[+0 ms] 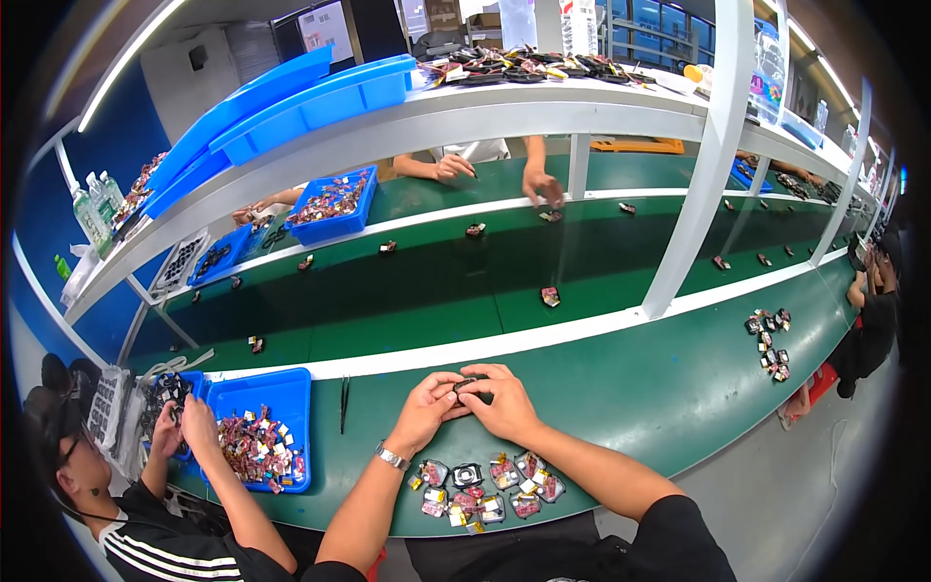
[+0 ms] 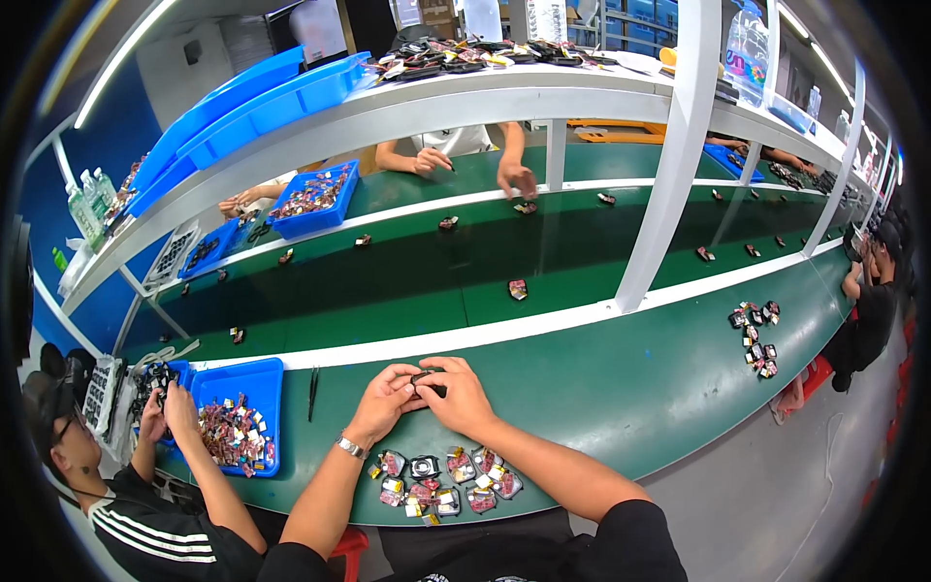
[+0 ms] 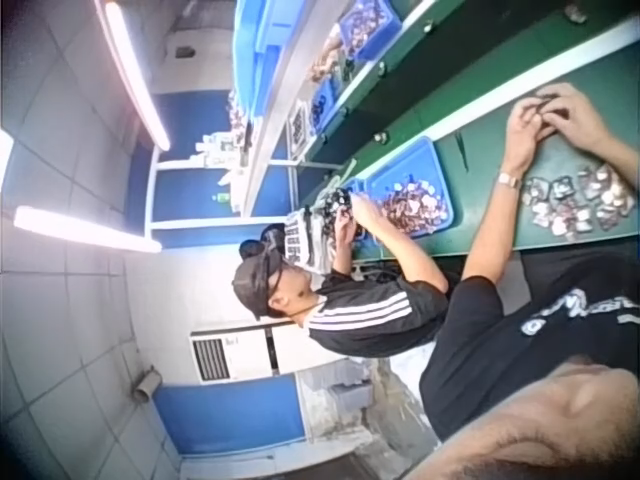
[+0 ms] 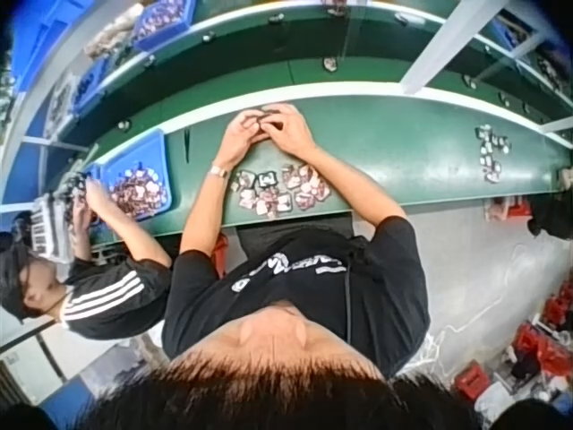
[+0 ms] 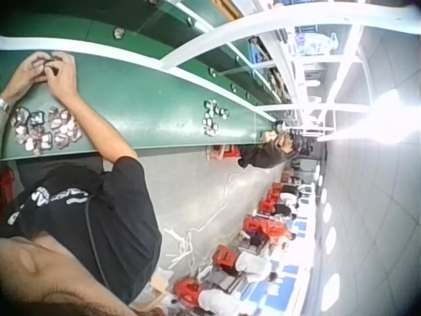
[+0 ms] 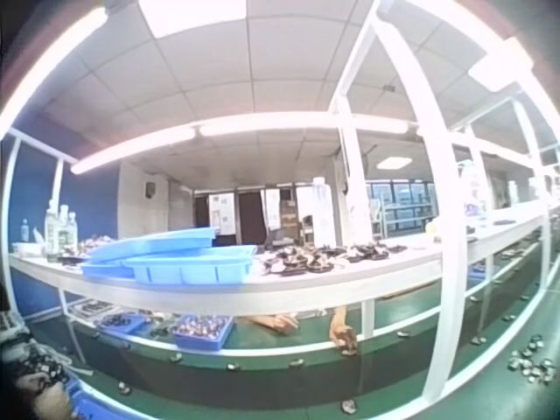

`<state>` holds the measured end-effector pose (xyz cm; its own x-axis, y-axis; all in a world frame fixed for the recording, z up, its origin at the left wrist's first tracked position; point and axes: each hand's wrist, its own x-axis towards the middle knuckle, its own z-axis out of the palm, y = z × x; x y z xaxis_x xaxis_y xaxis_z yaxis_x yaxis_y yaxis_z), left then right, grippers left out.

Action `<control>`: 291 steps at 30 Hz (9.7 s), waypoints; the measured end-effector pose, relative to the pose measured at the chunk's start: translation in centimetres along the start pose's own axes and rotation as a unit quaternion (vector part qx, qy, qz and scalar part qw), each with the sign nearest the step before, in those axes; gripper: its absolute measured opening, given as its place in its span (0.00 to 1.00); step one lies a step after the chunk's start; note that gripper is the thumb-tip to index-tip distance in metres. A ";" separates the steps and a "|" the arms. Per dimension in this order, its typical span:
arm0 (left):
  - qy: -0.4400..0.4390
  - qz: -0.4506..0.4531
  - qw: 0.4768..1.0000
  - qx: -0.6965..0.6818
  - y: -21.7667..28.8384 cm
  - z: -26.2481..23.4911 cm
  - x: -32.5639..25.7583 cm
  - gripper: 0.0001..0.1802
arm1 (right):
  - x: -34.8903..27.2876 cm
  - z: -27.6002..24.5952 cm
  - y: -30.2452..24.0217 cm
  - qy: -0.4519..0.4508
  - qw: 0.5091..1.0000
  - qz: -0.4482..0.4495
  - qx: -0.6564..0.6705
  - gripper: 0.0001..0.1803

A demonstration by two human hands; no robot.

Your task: Assembling small decorative or electronic parts by hand and using tweezers at an industrial workbench.

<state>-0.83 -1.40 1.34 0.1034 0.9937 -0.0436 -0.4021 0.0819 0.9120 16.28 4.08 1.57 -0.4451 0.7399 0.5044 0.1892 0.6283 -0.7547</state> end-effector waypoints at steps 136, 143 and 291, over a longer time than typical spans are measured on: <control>0.175 0.113 0.977 0.054 -0.4 -0.4 0.4 0.21 | 11.4 -2.4 7.6 0.122 0.988 0.089 -0.018 0.04; 0.133 0.100 0.982 0.092 -0.9 -0.7 0.9 0.13 | 12.6 -7.1 11.9 0.118 0.948 0.154 -0.253 0.10; 0.033 0.036 0.998 -0.029 -0.8 0.3 0.0 0.16 | 0.8 -0.5 -0.8 0.041 0.990 -0.118 -0.068 0.10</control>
<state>-0.24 -1.52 0.74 0.0133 0.9999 -0.0081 -0.4583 0.0133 0.8887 16.18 4.28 2.77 -0.4196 0.5827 0.6960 0.2080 0.8081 -0.5511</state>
